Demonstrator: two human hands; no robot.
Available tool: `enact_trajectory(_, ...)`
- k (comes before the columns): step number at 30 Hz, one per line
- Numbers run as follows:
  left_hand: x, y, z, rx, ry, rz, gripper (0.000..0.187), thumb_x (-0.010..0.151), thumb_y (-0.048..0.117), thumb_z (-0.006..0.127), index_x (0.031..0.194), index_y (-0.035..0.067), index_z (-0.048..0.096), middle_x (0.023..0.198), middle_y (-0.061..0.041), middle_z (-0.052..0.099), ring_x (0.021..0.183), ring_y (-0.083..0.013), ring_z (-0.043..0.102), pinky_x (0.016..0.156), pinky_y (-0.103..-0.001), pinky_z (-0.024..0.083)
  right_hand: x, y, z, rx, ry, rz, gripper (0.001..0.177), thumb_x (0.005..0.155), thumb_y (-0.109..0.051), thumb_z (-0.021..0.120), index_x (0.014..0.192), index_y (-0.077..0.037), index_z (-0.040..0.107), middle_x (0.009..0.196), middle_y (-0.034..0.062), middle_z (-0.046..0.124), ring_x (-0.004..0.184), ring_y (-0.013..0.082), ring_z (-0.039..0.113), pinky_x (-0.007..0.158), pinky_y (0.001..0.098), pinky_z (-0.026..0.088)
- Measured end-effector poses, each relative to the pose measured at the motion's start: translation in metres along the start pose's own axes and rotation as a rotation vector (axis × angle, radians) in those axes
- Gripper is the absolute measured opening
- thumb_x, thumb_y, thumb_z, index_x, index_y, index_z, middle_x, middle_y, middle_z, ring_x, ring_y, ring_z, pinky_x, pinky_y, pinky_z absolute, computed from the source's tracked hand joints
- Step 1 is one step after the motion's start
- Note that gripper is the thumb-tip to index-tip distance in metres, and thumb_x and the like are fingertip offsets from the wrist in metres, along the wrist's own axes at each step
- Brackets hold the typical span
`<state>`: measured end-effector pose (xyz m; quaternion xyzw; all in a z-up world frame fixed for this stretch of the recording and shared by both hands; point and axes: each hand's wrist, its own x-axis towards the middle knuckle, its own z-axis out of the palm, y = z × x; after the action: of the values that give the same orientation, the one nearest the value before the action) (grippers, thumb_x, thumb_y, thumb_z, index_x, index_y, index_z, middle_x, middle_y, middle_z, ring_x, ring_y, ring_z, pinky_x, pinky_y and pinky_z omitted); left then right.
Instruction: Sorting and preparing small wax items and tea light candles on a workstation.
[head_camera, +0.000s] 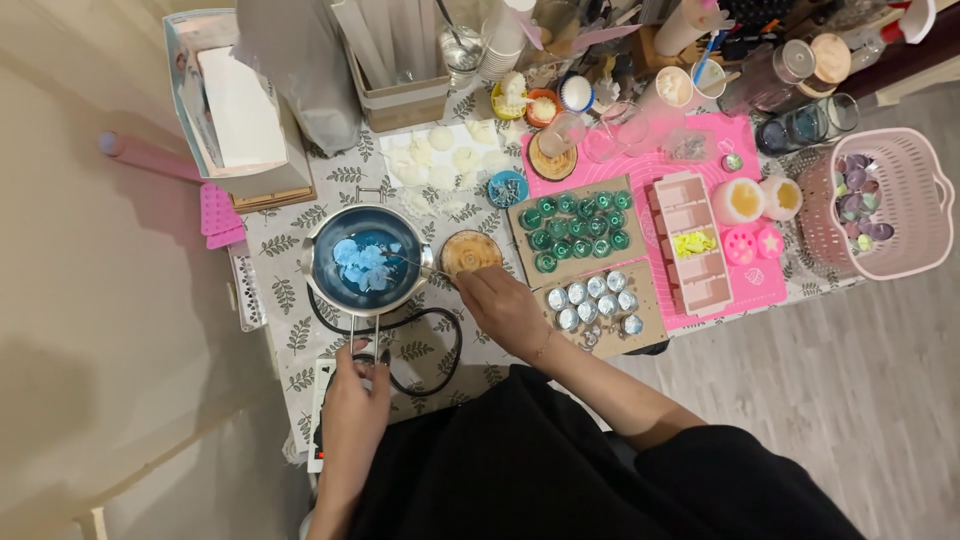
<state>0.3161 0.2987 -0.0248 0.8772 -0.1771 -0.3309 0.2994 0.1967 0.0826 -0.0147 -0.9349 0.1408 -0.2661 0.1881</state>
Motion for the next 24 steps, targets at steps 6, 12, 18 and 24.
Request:
enact_trajectory(6, 0.003, 0.016, -0.013, 0.034, -0.062, -0.108, 0.049, 0.094, 0.024, 0.06, 0.14, 0.01, 0.049, 0.083, -0.012, 0.072, 0.073, -0.0329, 0.073, 0.07, -0.044, 0.055, -0.002, 0.001, 0.003, 0.09, 0.07, 0.054, 0.012, 0.093, -0.001, 0.072, 0.105, 0.001, 0.069, 0.086, 0.0103, 0.063, 0.078, 0.0271, 0.063, 0.069, 0.0374, 0.053)
enact_trajectory(12, 0.004, 0.005, -0.008, 0.142, -0.035, -0.099, 0.047, 0.094, 0.026, 0.06, 0.139, 0.014, 0.051, 0.088, -0.011, 0.074, 0.081, -0.0338, 0.072, 0.075, -0.046, 0.055, -0.002, 0.002, 0.004, 0.117, 0.062, 0.091, 0.012, 0.092, -0.002, 0.072, 0.103, 0.0, 0.069, 0.087, 0.0117, 0.064, 0.077, 0.0287, 0.064, 0.069, 0.0372, 0.054)
enact_trajectory(18, 0.007, 0.0, -0.007, 0.085, -0.043, -0.163, 0.06, 0.091, 0.031, 0.064, 0.146, 0.014, 0.048, 0.096, -0.014, 0.075, 0.08, -0.0338, 0.074, 0.076, -0.046, 0.057, 0.004, 0.008, 0.004, 0.19, 0.037, 0.177, 0.012, 0.097, -0.011, 0.067, 0.102, -0.001, 0.07, 0.086, 0.01, 0.067, 0.077, 0.0251, 0.065, 0.068, 0.0357, 0.054)
enact_trajectory(24, 0.009, -0.04, -0.003, 0.448, 0.331, 0.169, 0.101, 0.069, 0.042, 0.085, 0.149, -0.003, 0.044, 0.125, -0.026, 0.061, 0.117, -0.0438, 0.056, 0.102, -0.054, 0.042, 0.0, 0.078, -0.026, 1.166, 0.164, 1.064, 0.023, 0.102, -0.017, 0.057, 0.094, 0.0, 0.071, 0.073, 0.0053, 0.067, 0.058, 0.0117, 0.059, 0.05, 0.0273, 0.047)
